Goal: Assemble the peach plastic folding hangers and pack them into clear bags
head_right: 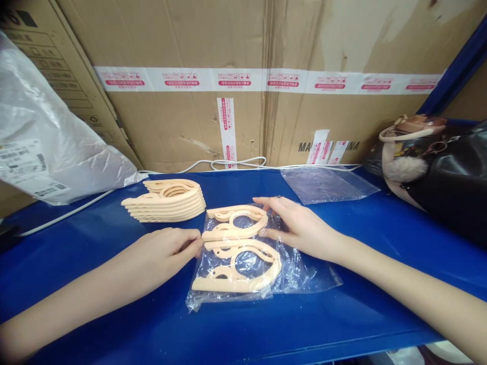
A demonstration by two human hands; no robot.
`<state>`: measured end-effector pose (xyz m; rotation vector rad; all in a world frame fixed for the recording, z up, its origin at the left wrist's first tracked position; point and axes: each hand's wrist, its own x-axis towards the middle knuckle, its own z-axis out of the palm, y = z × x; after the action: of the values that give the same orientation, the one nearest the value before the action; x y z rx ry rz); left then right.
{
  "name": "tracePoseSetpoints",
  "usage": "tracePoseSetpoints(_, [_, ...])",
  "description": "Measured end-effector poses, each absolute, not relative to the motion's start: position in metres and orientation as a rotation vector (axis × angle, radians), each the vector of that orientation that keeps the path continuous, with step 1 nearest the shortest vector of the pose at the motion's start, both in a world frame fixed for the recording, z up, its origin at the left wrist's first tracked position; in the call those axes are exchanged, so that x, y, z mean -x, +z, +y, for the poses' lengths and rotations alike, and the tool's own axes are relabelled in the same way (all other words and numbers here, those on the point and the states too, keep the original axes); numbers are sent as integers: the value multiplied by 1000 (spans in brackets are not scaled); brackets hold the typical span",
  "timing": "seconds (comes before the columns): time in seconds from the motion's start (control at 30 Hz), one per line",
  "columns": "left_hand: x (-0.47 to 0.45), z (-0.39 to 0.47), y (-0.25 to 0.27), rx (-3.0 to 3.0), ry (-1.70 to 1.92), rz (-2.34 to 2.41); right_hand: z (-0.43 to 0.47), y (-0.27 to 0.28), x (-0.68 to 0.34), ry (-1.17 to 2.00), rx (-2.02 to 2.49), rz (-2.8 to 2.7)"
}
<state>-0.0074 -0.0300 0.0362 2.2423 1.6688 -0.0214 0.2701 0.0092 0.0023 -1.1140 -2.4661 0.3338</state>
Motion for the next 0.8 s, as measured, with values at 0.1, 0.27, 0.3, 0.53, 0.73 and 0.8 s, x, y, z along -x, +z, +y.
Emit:
tracePoseSetpoints(0.1, [9, -31, 37, -2255, -26, 1675, 8, 10, -279, 484, 1128, -2491])
tracePoseSetpoints(0.27, [10, -31, 39, -2243, -8, 1636, 5, 22, -292, 677, 1206, -2569])
tracePoseSetpoints(0.3, [10, -30, 39, -2235, -9, 1629, 5, 23, -293, 698, 1212, -2570])
tracePoseSetpoints(0.53, [10, -26, 34, -2210, 3, 1586, 10, 15, -293, 705, 1165, -2541])
tracePoseSetpoints(0.73, [16, -29, 37, -2242, -19, 1571, 9, 17, -295, 697, 1164, -2564])
tracePoseSetpoints(0.8, [19, -34, 40, -2234, -95, 1504, 6, 20, -295, 678, 1172, -2587])
